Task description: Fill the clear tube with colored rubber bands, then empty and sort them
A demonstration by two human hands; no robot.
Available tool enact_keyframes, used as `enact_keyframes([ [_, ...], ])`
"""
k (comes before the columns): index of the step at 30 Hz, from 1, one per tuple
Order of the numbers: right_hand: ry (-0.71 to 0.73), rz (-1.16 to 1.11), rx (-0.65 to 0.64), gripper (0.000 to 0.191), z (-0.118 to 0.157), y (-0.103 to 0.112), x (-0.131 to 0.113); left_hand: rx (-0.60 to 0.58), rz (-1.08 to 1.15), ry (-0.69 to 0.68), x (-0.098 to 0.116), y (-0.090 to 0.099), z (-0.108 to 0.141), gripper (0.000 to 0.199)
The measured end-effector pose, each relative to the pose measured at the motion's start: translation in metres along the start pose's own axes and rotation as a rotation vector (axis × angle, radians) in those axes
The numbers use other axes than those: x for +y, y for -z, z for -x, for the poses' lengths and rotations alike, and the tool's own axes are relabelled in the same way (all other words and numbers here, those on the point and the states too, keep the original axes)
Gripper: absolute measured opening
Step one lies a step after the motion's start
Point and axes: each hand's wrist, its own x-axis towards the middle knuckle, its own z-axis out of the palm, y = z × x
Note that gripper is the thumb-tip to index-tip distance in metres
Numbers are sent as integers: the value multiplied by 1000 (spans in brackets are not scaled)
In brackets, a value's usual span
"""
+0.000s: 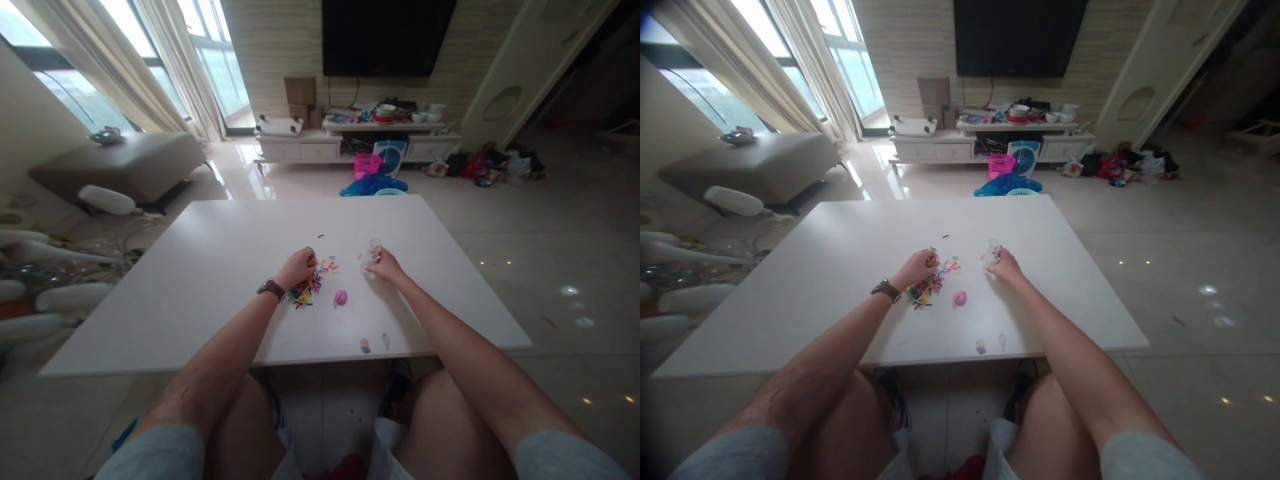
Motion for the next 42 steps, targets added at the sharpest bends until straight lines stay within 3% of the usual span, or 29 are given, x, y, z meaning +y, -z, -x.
enact_keyframes([
  [5,-77,92,87,41,-3,4,1,81,50,84,-5,22,0,16],
  [10,-166,123,129,45,-6,9,4,52,31,66,-1,26,1,22],
  [16,-159,145,130,50,-7,12,5,2,36,113,-2,31,1,36],
  [18,-155,136,139,58,-8,13,4,-81,2,123,-5,32,4,53],
  [22,-90,121,231,78,-7,19,-5,-399,-141,159,-13,22,15,127],
  [24,-20,173,351,81,-5,24,-16,-490,-177,168,-15,15,20,138],
  [27,161,241,533,64,3,33,-39,-487,-201,155,-12,10,22,127],
  [29,352,237,527,45,11,35,-55,-450,-224,135,-7,10,20,110],
  [31,499,224,388,28,20,29,-69,-412,-226,102,-3,11,17,88],
  [33,566,243,156,19,27,14,-76,-384,-200,68,-1,12,14,67],
  [36,476,334,-100,21,30,-16,-74,-357,-156,24,-2,12,10,44],
  [39,292,421,-196,33,25,-41,-63,-316,-126,15,-5,15,8,37],
  [42,202,500,-227,41,21,-56,-53,-249,-94,35,-6,23,6,37],
])
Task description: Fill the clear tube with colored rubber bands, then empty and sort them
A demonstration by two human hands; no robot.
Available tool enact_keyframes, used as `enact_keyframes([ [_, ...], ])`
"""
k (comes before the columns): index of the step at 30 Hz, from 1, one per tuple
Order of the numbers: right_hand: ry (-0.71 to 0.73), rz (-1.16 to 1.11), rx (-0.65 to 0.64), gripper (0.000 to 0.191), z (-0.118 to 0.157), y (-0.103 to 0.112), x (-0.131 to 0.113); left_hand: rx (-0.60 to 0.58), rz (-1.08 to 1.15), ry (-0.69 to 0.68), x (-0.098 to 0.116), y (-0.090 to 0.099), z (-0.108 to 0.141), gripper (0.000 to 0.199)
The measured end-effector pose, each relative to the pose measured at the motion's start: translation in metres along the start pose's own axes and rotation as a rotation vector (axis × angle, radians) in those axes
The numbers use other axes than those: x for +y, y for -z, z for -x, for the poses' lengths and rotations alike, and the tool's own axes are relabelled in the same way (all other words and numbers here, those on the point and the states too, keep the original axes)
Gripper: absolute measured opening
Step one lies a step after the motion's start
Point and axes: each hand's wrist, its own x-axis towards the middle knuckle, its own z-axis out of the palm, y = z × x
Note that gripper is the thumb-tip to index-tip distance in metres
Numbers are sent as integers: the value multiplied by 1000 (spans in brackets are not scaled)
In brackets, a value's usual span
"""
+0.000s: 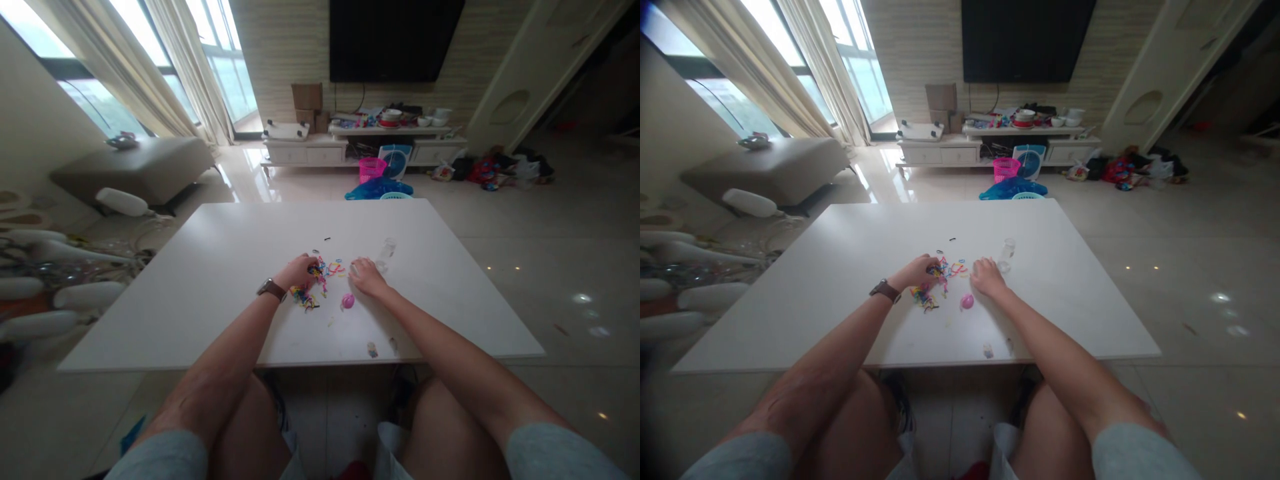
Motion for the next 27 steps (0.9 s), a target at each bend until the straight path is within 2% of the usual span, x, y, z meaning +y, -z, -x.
enact_keyframes([
  [3,-91,31,10,42,-3,-8,0,81,37,-3,-1,8,2,34],
  [5,-91,-2,34,40,-5,-11,-2,123,60,-11,-1,12,4,33],
  [11,64,-123,30,33,-14,-14,-13,143,75,-10,-3,13,8,37],
  [15,176,-226,18,27,-14,-9,-27,140,71,3,-6,13,8,38],
  [18,251,-308,65,21,-15,-2,-36,138,88,19,-6,14,8,38],
  [21,137,-264,136,22,-18,-1,-38,138,112,28,-5,15,9,36],
  [24,19,-218,81,30,-20,-6,-35,138,109,34,-6,14,9,36],
  [27,69,-234,1,32,-18,-12,-36,145,90,33,-7,13,9,35],
])
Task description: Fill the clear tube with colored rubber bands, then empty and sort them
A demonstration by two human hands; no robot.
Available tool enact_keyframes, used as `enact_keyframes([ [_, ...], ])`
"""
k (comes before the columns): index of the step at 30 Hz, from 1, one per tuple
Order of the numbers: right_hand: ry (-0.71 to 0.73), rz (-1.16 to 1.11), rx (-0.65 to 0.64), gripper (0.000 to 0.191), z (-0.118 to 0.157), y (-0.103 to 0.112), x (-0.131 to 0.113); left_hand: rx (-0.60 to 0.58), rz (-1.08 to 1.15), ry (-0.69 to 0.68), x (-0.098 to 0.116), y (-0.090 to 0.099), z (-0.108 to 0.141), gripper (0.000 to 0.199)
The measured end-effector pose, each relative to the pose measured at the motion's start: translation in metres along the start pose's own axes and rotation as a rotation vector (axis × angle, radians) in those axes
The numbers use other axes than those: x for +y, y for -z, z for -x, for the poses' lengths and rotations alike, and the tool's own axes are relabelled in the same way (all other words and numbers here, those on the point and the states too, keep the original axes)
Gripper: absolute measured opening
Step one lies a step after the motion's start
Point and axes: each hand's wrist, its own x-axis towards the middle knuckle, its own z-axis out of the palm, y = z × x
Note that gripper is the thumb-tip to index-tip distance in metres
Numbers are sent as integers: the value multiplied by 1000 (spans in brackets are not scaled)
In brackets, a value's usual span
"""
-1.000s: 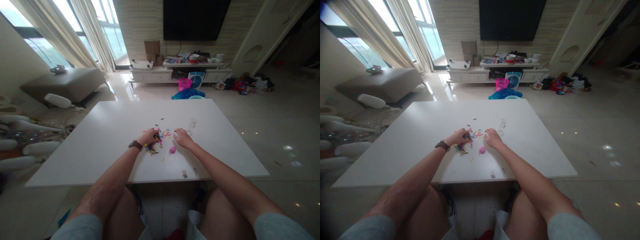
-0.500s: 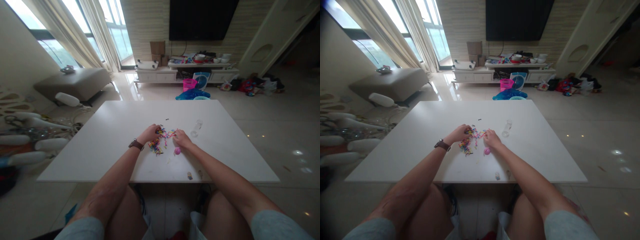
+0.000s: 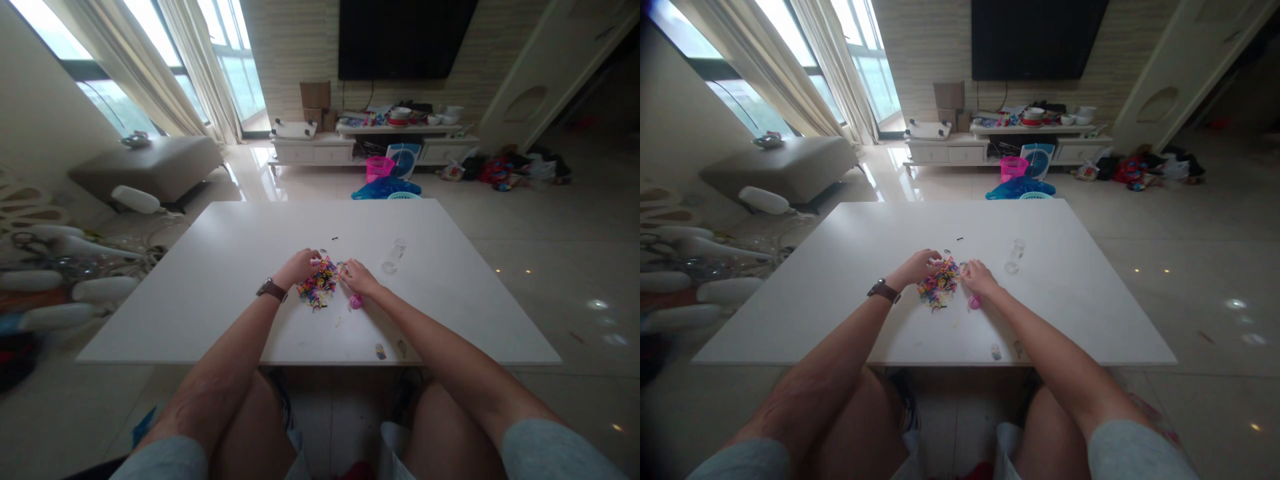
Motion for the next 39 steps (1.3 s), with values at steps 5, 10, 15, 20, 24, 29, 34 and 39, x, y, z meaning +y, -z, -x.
enact_keyframes([
  [5,179,-218,-96,26,4,3,-14,-1,-22,8,3,0,1,32],
  [10,136,-147,-33,14,11,28,-15,-17,-39,-1,8,1,3,28],
  [15,221,50,-243,37,31,48,-9,-24,-69,-48,21,-11,4,31],
  [20,195,141,-331,34,46,49,-14,-54,-161,-220,47,-43,5,45],
  [24,164,251,-322,23,48,53,-12,-150,-215,-287,61,-64,9,48],
  [29,71,428,-250,25,48,60,-1,-181,-285,-267,59,-68,16,49],
  [34,80,453,-210,26,49,63,-3,-165,-364,-151,53,-61,25,51],
  [39,88,416,-162,22,46,61,-15,-137,-416,-81,61,-46,34,43],
])
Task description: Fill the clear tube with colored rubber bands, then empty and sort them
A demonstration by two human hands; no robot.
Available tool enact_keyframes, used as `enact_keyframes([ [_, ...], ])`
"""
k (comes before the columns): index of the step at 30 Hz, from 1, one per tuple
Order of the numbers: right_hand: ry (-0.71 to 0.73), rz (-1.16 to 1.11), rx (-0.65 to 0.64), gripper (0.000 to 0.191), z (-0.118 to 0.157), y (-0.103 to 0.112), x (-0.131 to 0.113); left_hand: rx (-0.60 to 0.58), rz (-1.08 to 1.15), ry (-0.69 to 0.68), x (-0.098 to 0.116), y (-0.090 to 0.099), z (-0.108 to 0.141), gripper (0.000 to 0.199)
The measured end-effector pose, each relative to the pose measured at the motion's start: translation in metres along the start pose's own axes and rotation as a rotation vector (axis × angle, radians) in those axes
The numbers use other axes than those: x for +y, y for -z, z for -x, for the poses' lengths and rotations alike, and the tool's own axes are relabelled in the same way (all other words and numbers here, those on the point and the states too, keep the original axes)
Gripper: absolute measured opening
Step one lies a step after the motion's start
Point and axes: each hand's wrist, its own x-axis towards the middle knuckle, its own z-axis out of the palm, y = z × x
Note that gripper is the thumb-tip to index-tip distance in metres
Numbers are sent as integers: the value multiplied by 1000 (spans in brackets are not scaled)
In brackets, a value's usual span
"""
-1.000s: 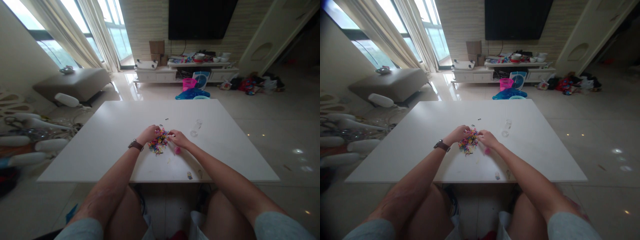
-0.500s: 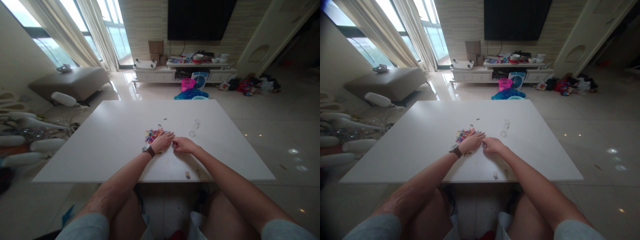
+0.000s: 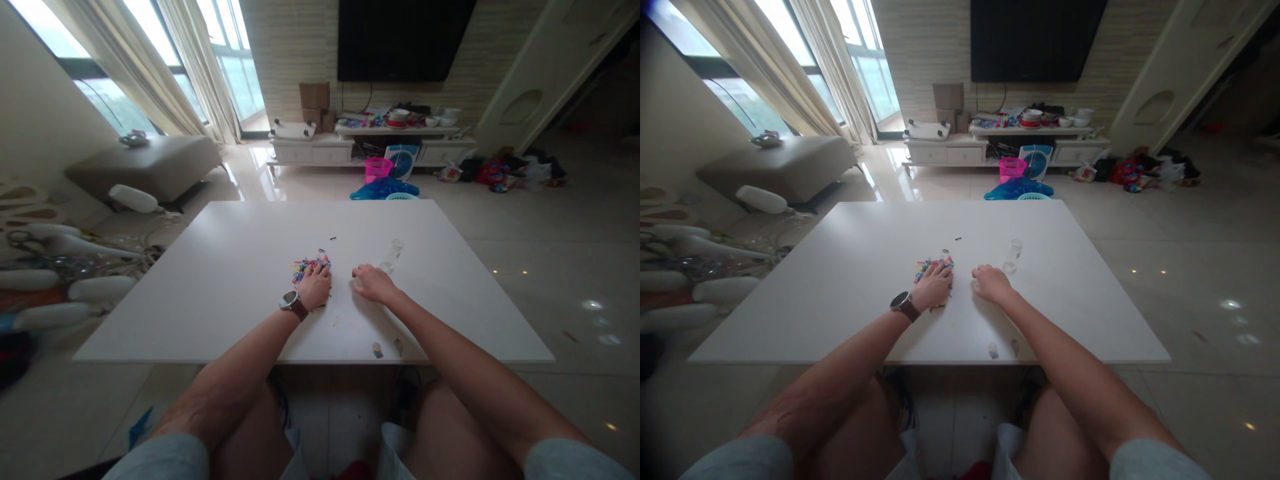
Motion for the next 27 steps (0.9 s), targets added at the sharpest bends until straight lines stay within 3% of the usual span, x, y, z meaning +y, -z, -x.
enact_keyframes([
  [3,-11,-20,-22,22,-5,-1,-5,39,-3,42,13,7,8,47],
  [5,-11,-27,-21,22,-9,-1,-7,46,14,18,29,2,16,57],
  [10,-21,-29,3,22,-15,-1,-10,-28,138,-245,77,-40,50,78],
  [13,-37,-33,20,24,-15,0,-11,-49,169,-266,89,-58,64,86],
  [18,-41,-30,40,23,-13,0,-11,26,129,-243,74,-60,59,70],
  [24,-51,-33,25,25,-11,1,-14,167,28,-79,36,-54,38,56],
  [27,-49,-42,40,25,-10,2,-14,223,-29,-14,14,-44,27,59],
])
